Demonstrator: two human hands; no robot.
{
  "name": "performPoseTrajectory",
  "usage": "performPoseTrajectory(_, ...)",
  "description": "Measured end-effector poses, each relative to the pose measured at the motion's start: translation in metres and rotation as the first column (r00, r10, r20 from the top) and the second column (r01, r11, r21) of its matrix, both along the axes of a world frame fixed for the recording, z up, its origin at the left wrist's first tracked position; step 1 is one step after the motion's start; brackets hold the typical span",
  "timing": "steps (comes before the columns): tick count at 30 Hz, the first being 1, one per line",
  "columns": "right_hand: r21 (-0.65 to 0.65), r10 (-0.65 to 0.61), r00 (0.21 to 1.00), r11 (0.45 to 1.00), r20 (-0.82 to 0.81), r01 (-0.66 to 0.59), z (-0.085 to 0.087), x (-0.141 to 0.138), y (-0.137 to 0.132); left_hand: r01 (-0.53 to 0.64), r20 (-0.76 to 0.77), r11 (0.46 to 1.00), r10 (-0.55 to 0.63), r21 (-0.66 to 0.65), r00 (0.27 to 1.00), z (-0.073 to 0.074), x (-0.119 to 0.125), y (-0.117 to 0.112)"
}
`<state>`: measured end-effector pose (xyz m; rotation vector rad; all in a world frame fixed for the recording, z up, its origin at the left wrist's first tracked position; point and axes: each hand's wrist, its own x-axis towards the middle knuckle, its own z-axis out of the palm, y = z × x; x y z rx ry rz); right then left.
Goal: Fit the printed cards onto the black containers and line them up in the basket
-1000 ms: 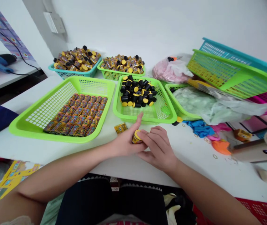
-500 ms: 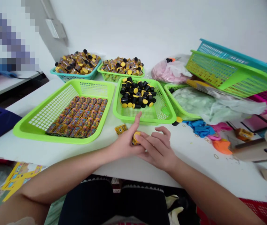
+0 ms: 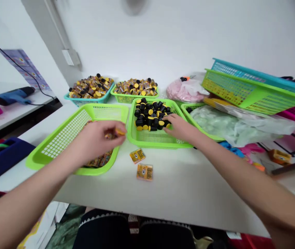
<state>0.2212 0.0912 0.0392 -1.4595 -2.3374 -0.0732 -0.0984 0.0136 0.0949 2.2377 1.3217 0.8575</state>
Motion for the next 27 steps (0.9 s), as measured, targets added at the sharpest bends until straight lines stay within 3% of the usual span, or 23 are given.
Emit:
performPoseTrajectory(2,-0.118,-0.006,0.982,0.993,0.191,0.029,-0.003,0.001,0.038,-0.098,-0.072,0.995,0.1,0.02,0.992,0.007,-0.015,0.039)
performPoseTrajectory(5,-0.191,0.012,0.962,0.981,0.273,0.042,-0.01,-0.008,0.068,-0.292,-0.235,0.956,0.281,-0.013,0.93,0.008,-0.026,0.094)
performPoseTrajectory(8,-0.199,-0.027,0.96,0.976,0.279,0.085,-0.013,-0.016,0.069,-0.367,-0.336,0.923,0.311,-0.118,0.889,0.002,-0.027,0.133)
performPoseTrajectory(12,-0.229,-0.054,0.964,0.966,0.262,0.117,-0.005,-0.016,0.051,-0.386,-0.378,0.912,0.311,-0.14,0.872,-0.016,-0.017,0.162)
performPoseTrajectory(16,-0.183,-0.073,0.992,0.979,0.104,0.091,0.009,-0.006,0.017,-0.359,-0.45,0.916,0.248,-0.18,0.858,-0.039,-0.002,0.176)
performPoseTrajectory(20,-0.074,-0.038,0.96,0.997,-0.276,0.018,0.018,0.004,-0.026,-0.349,-0.525,0.918,0.205,-0.191,0.826,-0.05,0.009,0.182)
performPoseTrajectory(24,0.001,0.018,0.79,1.0,-0.612,-0.022,0.011,0.005,-0.06,-0.345,-0.513,0.932,0.243,-0.113,0.824,-0.032,0.016,0.173)
performPoseTrajectory(27,0.027,-0.003,0.603,0.999,-0.798,0.042,-0.006,0.006,-0.072,-0.301,-0.432,0.953,0.287,0.036,0.855,-0.009,0.021,0.134)
